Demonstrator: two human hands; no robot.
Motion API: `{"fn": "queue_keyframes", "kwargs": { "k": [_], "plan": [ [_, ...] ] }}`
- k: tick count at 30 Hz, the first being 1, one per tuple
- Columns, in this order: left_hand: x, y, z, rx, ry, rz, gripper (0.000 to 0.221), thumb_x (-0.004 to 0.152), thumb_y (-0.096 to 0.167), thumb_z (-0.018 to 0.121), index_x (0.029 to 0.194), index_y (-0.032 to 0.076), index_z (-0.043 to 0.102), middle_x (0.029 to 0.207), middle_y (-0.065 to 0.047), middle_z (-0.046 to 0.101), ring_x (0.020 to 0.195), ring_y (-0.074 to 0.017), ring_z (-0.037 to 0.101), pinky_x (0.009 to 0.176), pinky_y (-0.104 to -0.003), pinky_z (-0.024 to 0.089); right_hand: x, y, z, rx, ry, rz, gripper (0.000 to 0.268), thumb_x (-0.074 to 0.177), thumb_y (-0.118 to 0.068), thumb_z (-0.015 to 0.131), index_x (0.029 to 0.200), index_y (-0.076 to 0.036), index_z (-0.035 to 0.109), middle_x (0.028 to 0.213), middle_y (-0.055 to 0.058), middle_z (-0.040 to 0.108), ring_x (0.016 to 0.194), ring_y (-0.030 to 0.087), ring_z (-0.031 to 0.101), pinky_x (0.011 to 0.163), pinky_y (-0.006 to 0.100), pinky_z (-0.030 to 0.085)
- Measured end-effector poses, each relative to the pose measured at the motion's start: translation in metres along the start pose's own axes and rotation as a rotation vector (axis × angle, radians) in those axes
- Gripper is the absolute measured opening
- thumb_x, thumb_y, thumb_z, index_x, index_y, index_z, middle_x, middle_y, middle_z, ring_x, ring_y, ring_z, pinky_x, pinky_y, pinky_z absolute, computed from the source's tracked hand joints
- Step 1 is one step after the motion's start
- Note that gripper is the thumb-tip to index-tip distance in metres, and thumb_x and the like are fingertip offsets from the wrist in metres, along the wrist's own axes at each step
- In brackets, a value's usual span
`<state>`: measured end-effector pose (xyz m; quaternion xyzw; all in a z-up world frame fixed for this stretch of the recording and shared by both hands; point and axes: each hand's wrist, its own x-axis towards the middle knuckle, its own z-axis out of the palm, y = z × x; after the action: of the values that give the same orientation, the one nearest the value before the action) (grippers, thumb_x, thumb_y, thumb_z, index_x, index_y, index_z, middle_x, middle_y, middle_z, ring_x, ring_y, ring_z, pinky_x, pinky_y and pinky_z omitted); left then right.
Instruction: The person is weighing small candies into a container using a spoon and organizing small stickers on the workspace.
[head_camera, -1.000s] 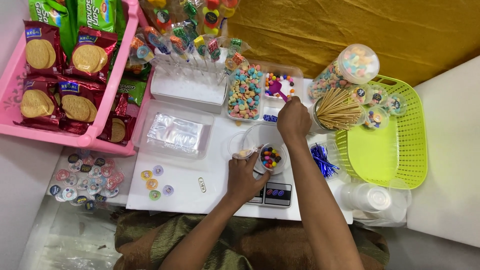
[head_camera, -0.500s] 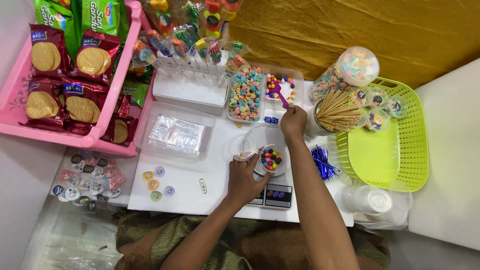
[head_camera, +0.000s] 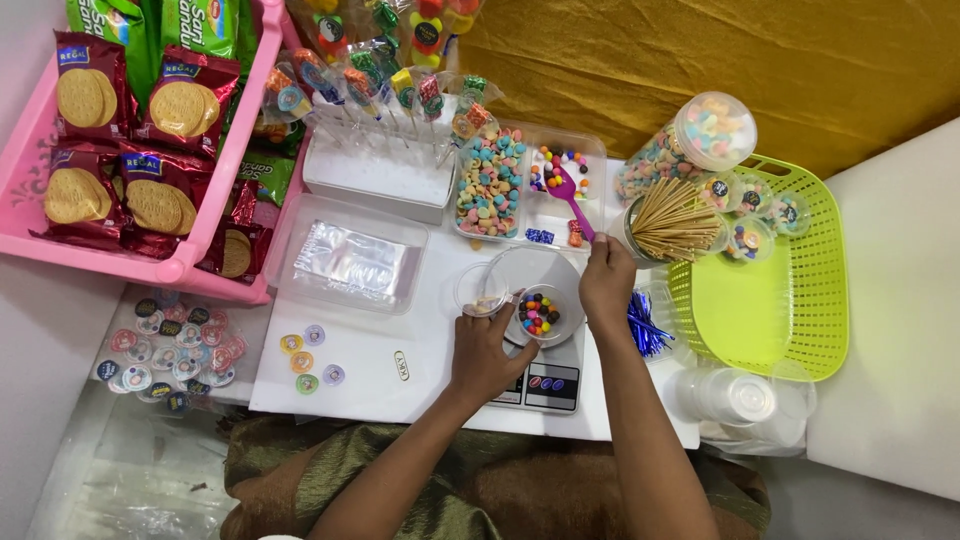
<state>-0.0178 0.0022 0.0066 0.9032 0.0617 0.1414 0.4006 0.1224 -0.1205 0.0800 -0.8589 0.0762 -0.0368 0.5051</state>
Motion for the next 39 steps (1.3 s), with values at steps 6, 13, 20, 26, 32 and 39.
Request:
{"fn": "queue_keyframes", "kwargs": {
  "k": [6, 13, 20, 26, 32, 39],
  "plan": [
    [-0.001, -0.002, 0.002, 0.012, 0.021, 0.018, 0.057, 0.087, 0.052, 0.071, 0.126, 0.01, 0.067, 0.098, -0.016, 0.059, 0.097, -0.035, 0.058, 0.08, -0.048, 0.05, -0.059, -0.016, -0.054, 0.11, -0.099, 0.085, 0.03, 0.108, -0.017, 0.046, 0.1, -0.007, 0.073, 0.059, -0.004, 0.041, 0.053, 0.008, 0.043, 0.052, 0.022, 0.037],
    [0.002, 0.005, -0.004, 0.007, 0.028, 0.015, 0.056, 0.084, 0.044, 0.073, 0.126, 0.008, 0.067, 0.098, -0.018, 0.059, 0.097, -0.0376, 0.058, 0.08, -0.049, 0.05, -0.101, 0.042, -0.106, 0.086, -0.141, 0.129, 0.027, 0.108, -0.014, 0.05, 0.101, -0.002, 0.073, 0.054, 0.003, 0.044, 0.053, 0.013, 0.042, 0.053, 0.027, 0.038],
    [0.004, 0.007, -0.007, 0.064, -0.015, 0.082, 0.068, 0.085, 0.042, 0.073, 0.139, 0.004, 0.057, 0.122, -0.017, 0.055, 0.102, -0.0306, 0.05, 0.089, -0.041, 0.039, -0.105, 0.035, -0.115, -0.111, -0.175, 0.037, 0.026, 0.099, -0.014, 0.06, 0.109, 0.004, 0.076, 0.072, 0.005, 0.063, 0.062, 0.012, 0.046, 0.057, 0.024, 0.038],
    [0.002, 0.006, -0.004, 0.059, -0.008, 0.076, 0.067, 0.084, 0.041, 0.073, 0.139, 0.006, 0.059, 0.124, -0.016, 0.06, 0.105, -0.0316, 0.053, 0.092, -0.042, 0.04, -0.107, 0.019, -0.113, -0.253, -0.07, -0.311, 0.016, 0.098, -0.005, 0.064, 0.105, 0.005, 0.075, 0.077, 0.007, 0.06, 0.058, 0.013, 0.042, 0.051, 0.026, 0.034],
    [0.004, 0.008, -0.009, 0.057, -0.023, 0.076, 0.07, 0.086, 0.042, 0.071, 0.146, 0.01, 0.055, 0.122, -0.015, 0.063, 0.103, -0.0297, 0.055, 0.091, -0.041, 0.04, -0.109, 0.022, -0.11, -0.352, 0.0, -0.514, 0.016, 0.096, -0.003, 0.069, 0.108, 0.002, 0.077, 0.078, 0.006, 0.048, 0.062, 0.015, 0.039, 0.052, 0.028, 0.031],
    [0.006, 0.012, -0.015, 0.03, -0.011, 0.088, 0.069, 0.085, 0.041, 0.072, 0.145, 0.009, 0.057, 0.121, -0.015, 0.063, 0.101, -0.0288, 0.054, 0.089, -0.04, 0.039, -0.105, 0.035, -0.116, -0.34, 0.051, -0.577, 0.013, 0.095, -0.001, 0.069, 0.104, 0.004, 0.077, 0.082, 0.008, 0.05, 0.067, 0.016, 0.041, 0.056, 0.028, 0.033]
  ]
}}
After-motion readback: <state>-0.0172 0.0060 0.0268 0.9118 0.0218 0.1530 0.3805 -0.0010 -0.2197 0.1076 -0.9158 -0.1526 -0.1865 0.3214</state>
